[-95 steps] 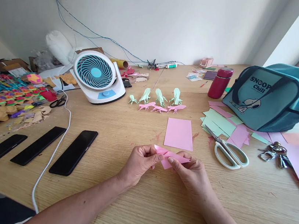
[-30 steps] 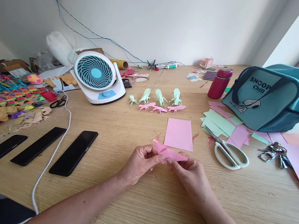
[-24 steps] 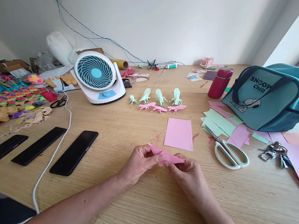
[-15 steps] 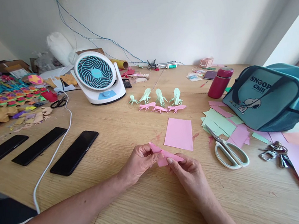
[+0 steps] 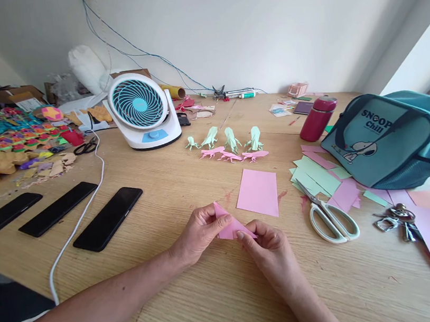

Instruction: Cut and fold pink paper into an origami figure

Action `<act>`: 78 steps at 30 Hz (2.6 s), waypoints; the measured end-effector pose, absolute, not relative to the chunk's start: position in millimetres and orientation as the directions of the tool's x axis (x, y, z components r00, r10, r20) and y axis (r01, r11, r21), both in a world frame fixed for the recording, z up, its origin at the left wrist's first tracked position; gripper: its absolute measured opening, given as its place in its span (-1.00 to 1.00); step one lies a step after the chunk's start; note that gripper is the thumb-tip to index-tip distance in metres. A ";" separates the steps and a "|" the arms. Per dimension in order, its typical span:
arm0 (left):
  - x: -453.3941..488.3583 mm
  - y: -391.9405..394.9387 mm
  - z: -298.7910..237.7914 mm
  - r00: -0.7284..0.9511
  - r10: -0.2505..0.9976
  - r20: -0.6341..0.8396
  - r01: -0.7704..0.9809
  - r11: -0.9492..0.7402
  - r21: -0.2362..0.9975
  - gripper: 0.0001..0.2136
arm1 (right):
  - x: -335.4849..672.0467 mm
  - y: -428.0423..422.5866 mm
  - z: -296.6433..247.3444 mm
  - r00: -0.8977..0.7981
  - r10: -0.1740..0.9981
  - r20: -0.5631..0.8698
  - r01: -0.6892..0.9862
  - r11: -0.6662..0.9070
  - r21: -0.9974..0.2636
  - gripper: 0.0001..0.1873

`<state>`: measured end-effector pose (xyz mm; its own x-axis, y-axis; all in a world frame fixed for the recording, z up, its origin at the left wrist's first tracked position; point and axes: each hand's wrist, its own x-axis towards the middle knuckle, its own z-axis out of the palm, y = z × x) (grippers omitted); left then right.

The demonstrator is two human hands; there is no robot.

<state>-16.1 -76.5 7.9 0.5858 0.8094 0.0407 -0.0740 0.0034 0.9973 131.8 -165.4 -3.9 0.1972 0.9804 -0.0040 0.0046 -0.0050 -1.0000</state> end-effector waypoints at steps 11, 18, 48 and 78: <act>-16.0 -75.6 8.1 0.587 0.795 0.151 -0.043 -0.156 0.987 -0.65 | 129.0 -168.5 -4.9 0.095 0.995 -0.041 0.118 -0.052 -0.992 -0.56; -13.9 -85.2 11.2 0.626 0.764 0.156 0.031 -0.224 0.974 -0.67 | 124.9 -166.4 -4.5 0.156 0.987 -0.042 0.116 -0.060 -0.991 -0.57; -15.5 -84.2 10.5 0.698 0.599 0.393 0.012 -0.558 0.830 -0.75 | 128.6 -166.5 -0.5 0.394 0.919 -0.006 -0.136 0.051 -0.989 -0.71; -13.7 -77.3 8.4 0.705 0.709 -0.027 -0.026 0.063 0.998 -0.66 | 141.3 -168.1 2.7 0.151 0.989 0.008 0.305 -0.038 -0.952 -0.51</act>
<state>-13.7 -77.3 8.4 0.7050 0.7087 -0.0269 -0.0255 0.0633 0.9977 141.3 -168.1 2.7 0.1506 0.9886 0.0084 0.3050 -0.0383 -0.9516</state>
